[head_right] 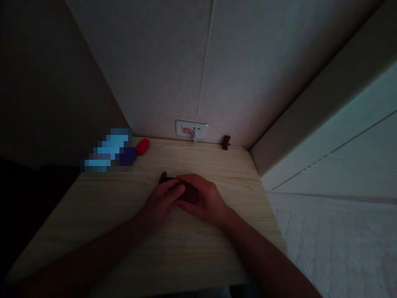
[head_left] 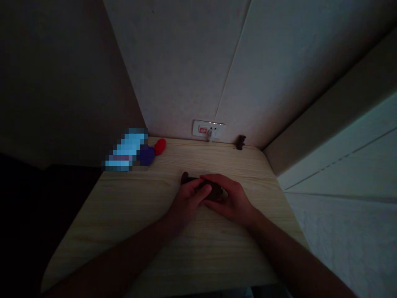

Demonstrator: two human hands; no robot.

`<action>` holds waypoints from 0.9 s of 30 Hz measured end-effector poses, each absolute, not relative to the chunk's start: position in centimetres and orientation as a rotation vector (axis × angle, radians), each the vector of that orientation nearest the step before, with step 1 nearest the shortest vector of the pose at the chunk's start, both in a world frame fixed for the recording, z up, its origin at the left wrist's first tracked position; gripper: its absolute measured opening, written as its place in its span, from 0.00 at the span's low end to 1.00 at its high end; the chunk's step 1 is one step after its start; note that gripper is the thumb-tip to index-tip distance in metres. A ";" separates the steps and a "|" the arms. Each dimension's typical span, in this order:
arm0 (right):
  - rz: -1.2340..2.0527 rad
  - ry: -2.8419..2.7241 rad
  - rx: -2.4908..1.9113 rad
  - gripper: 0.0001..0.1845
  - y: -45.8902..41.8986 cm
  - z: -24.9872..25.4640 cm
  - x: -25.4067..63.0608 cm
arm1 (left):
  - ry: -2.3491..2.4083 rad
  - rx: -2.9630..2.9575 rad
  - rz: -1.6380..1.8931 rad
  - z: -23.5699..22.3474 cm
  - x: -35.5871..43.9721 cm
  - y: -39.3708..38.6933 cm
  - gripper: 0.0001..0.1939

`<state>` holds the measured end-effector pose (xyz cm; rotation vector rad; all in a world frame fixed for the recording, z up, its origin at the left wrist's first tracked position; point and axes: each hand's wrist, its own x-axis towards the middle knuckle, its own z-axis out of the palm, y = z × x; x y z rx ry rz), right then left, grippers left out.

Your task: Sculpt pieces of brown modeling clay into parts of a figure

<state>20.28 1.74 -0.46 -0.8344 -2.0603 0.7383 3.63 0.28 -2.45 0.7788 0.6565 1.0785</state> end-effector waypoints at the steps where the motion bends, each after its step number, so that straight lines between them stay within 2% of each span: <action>1: 0.745 -2.074 -0.827 0.31 1.7 -0.3 20.3 | 0.654 0.773 1.076 -2.4 3.6 0.3 0.13; 6: 0.740 -2.071 -0.824 0.34 1.7 -0.3 20.3 | 0.675 0.757 1.090 -2.1 3.7 0.2 0.14; 12: 0.650 -2.125 -0.734 0.28 1.9 -0.2 20.3 | 0.685 0.775 1.077 -2.1 3.7 0.2 0.15; 23: 0.630 -2.125 -0.678 0.28 2.1 -0.3 20.6 | 0.672 0.753 1.060 -2.3 3.6 0.2 0.12; 27: 0.642 -2.076 -0.778 0.34 2.0 -0.4 20.5 | 0.659 0.725 1.089 -2.1 3.7 0.3 0.12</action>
